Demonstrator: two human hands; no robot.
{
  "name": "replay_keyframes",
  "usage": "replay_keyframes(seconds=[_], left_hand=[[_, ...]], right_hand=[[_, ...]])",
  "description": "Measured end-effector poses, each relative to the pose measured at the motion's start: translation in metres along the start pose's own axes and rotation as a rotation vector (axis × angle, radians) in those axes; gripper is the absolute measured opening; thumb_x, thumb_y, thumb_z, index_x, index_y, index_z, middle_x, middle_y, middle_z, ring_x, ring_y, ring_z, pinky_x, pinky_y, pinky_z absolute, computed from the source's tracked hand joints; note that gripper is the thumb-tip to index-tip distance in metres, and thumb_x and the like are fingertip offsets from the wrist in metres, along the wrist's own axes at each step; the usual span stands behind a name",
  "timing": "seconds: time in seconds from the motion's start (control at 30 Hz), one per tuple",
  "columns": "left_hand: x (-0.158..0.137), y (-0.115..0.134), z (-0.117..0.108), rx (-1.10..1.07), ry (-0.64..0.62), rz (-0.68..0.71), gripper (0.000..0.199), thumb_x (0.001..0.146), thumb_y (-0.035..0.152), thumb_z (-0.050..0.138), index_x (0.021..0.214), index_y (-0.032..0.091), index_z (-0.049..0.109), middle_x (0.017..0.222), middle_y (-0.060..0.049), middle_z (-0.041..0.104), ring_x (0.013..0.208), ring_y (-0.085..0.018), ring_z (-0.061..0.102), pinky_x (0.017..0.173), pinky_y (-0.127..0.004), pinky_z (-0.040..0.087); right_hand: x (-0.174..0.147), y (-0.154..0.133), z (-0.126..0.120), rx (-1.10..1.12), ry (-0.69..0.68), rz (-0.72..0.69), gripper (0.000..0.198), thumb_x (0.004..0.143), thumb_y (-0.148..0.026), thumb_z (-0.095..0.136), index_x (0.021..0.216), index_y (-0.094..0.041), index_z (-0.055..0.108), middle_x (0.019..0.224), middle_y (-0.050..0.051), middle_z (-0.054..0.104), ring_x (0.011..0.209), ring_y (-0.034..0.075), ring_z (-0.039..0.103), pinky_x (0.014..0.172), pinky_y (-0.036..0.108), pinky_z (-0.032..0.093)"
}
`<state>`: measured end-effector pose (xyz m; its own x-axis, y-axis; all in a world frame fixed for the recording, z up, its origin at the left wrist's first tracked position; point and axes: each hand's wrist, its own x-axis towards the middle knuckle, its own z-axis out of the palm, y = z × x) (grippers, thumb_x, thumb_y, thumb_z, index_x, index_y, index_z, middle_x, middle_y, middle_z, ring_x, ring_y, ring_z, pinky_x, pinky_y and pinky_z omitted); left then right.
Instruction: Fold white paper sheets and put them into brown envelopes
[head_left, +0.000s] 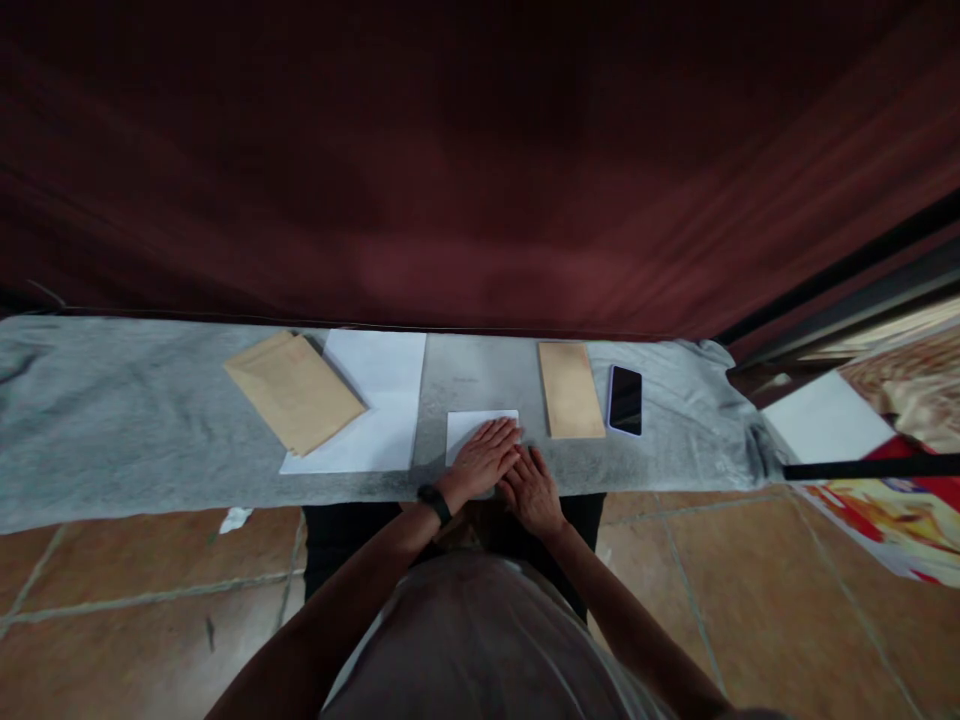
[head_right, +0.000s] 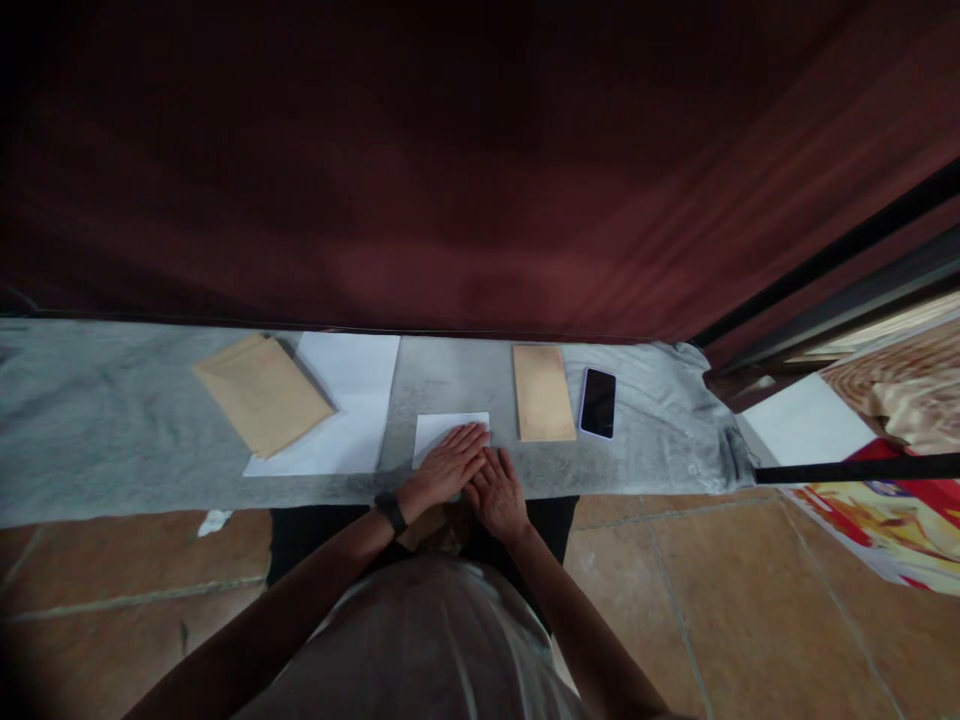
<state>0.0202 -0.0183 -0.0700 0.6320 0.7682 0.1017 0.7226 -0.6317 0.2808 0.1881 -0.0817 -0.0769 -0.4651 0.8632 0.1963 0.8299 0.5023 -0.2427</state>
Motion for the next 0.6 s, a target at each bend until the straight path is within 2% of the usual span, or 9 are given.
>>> replay_keyframes(seconds=[0.2,0.33,0.47,0.6], left_hand=[[0.017,-0.021,0.002,-0.004,0.012,0.015,0.053,0.107,0.039,0.029,0.155,0.019,0.039,0.164,-0.006,0.036,0.154,-0.018,0.027,0.128,-0.042,0.018],[0.018,-0.024,0.001,0.010,0.013,0.006,0.053,0.107,0.040,0.029,0.156,0.019,0.037,0.165,-0.005,0.033,0.154,-0.018,0.026,0.128,-0.043,0.017],[0.013,-0.026,-0.002,0.036,0.004,-0.015,0.056,0.107,0.044,0.031,0.156,0.018,0.036,0.165,-0.007,0.032,0.154,-0.019,0.025,0.128,-0.041,0.019],[-0.008,-0.029,-0.007,0.080,0.010,-0.050,0.058,0.106,0.046,0.034,0.156,0.018,0.037,0.165,-0.008,0.033,0.154,-0.021,0.025,0.127,-0.042,0.019]], right_hand=[[0.001,0.000,0.003,0.016,0.049,0.015,0.039,0.104,-0.034,0.049,0.139,-0.018,0.059,0.145,0.009,0.059,0.142,0.025,0.046,0.125,0.049,0.026],[0.001,0.000,0.002,0.002,0.042,0.015,0.038,0.104,-0.034,0.050,0.138,-0.020,0.060,0.148,0.009,0.057,0.144,0.027,0.043,0.124,0.051,0.028],[0.001,-0.001,0.001,-0.028,0.033,0.014,0.042,0.104,-0.036,0.049,0.143,-0.019,0.055,0.153,0.011,0.051,0.146,0.028,0.040,0.122,0.052,0.030],[0.000,-0.001,0.001,-0.027,0.023,0.006,0.048,0.105,-0.036,0.046,0.151,-0.021,0.046,0.161,0.011,0.040,0.149,0.028,0.036,0.122,0.052,0.029]])
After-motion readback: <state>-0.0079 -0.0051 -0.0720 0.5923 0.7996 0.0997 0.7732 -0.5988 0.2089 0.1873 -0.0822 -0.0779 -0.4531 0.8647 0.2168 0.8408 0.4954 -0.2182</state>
